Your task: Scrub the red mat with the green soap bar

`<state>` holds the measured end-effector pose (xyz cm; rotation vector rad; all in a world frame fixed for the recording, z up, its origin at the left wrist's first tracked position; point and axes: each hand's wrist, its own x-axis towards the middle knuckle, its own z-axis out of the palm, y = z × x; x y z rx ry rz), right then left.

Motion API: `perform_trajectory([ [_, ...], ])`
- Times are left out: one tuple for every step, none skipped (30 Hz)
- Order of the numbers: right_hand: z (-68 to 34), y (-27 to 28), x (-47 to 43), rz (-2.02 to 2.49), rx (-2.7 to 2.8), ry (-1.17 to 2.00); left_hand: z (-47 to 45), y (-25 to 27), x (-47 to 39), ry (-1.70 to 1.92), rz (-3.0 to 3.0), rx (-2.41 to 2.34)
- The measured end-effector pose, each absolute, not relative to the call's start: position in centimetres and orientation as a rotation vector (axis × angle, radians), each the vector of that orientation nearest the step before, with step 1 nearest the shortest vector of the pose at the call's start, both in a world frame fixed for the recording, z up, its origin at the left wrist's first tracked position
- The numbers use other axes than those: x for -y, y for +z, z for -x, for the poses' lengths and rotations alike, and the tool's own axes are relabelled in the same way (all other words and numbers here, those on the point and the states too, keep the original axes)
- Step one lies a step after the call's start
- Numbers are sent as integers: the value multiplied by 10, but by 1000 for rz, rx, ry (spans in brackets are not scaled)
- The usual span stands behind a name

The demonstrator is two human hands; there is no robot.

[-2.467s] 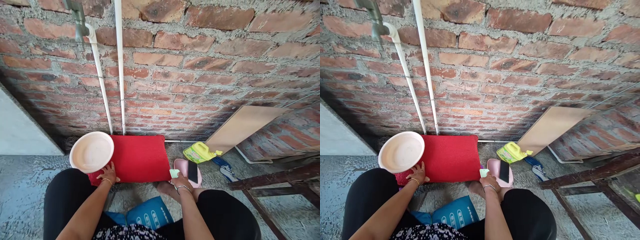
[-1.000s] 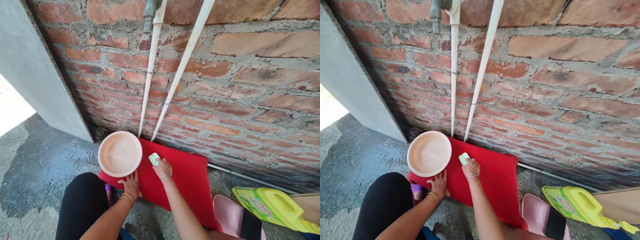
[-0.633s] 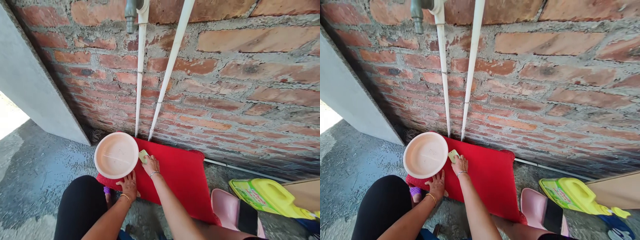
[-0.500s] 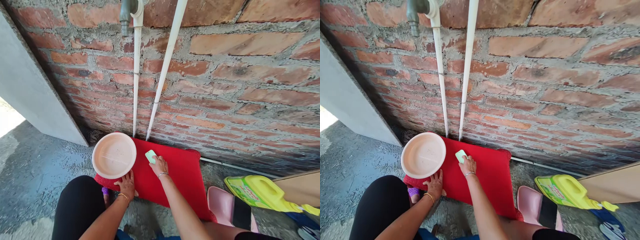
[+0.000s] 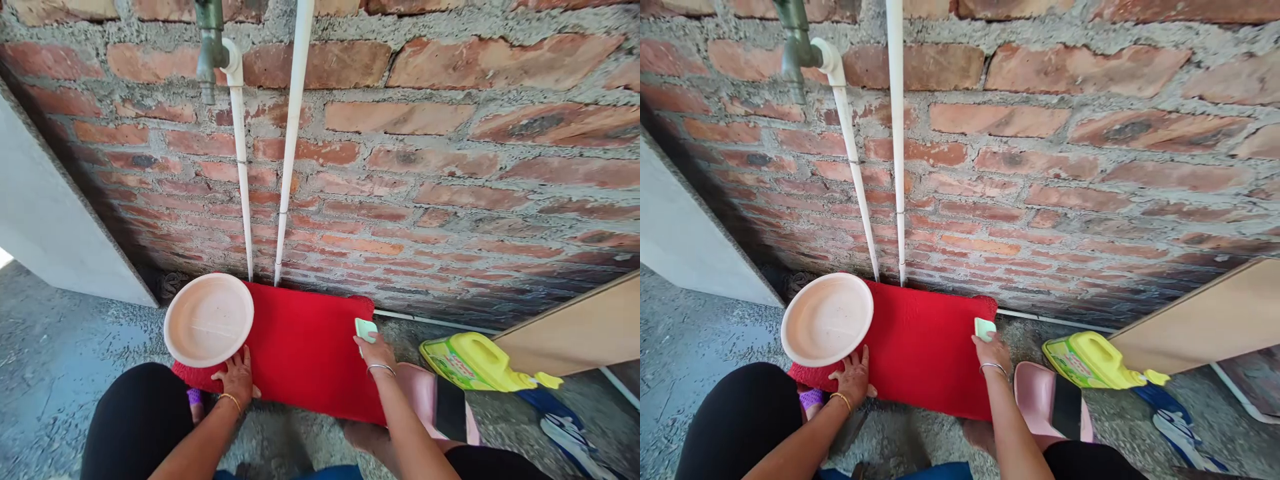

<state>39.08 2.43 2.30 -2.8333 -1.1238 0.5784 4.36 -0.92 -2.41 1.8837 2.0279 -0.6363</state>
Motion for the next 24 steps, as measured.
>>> perform_trajectory([
  [-376,24,-32,2797,1140,606,-44,-24,9,-632,-1896,-2032],
  [-357,26,-41,2747,1187,632,-44,-24,10,-629,-1911,-2038],
  [-337,28,-50,2696,1253,652,-44,-25,10,-629,-1926,-2042],
  [-315,30,-60,2651,1338,668,-44,-26,11,-632,-1939,-2046],
  [-292,32,-69,2608,1437,678,-44,-27,11,-635,-1953,-2051],
  [-270,33,-78,2561,1548,694,-43,-29,11,-639,-1962,-2057],
  [-248,34,-86,2501,1664,705,-43,-30,11,-643,-1966,-2064],
  [-229,35,-93,2432,1777,719,-43,-32,11,-646,-1966,-2069],
  [-211,34,-99,2364,1876,729,-43,-34,11,-648,-1963,-2074],
  [-198,33,-104,2303,1961,734,-43,-35,10,-650,-1960,-2077],
  [-188,32,-108,2256,2030,734,-43,-36,10,-652,-1955,-2076],
  [-182,31,-111,2227,2082,727,-43,-37,10,-654,-1952,-2071],
  [-181,30,-112,2220,2116,717,-43,-38,10,-656,-1949,-2066],
  [-186,29,-113,2233,2130,704,-43,-38,9,-660,-1944,-2061],
  [-194,28,-113,2267,2119,695,-43,-37,9,-662,-1940,-2055],
  [-208,28,-111,2317,2084,695,-43,-36,9,-661,-1937,-2049],
  [-225,27,-109,2381,2025,702,-43,-35,9,-659,-1936,-2043],
  [-244,27,-104,2449,1945,709,-43,-34,9,-654,-1935,-2038],
  [-266,27,-99,2519,1850,716,-43,-32,9,-650,-1932,-2035],
  [-288,26,-92,2581,1743,709,-43,-30,9,-646,-1928,-2032],
  [-311,25,-83,2633,1633,696,-44,-28,8,-644,-1919,-2028],
  [-333,24,-74,2679,1520,684,-44,-25,8,-646,-1905,-2023],
  [-354,23,-64,2716,1405,672,-44,-23,8,-647,-1893,-2020],
  [-372,21,-55,2742,1300,660,-45,-21,8,-647,-1884,-2019],
])
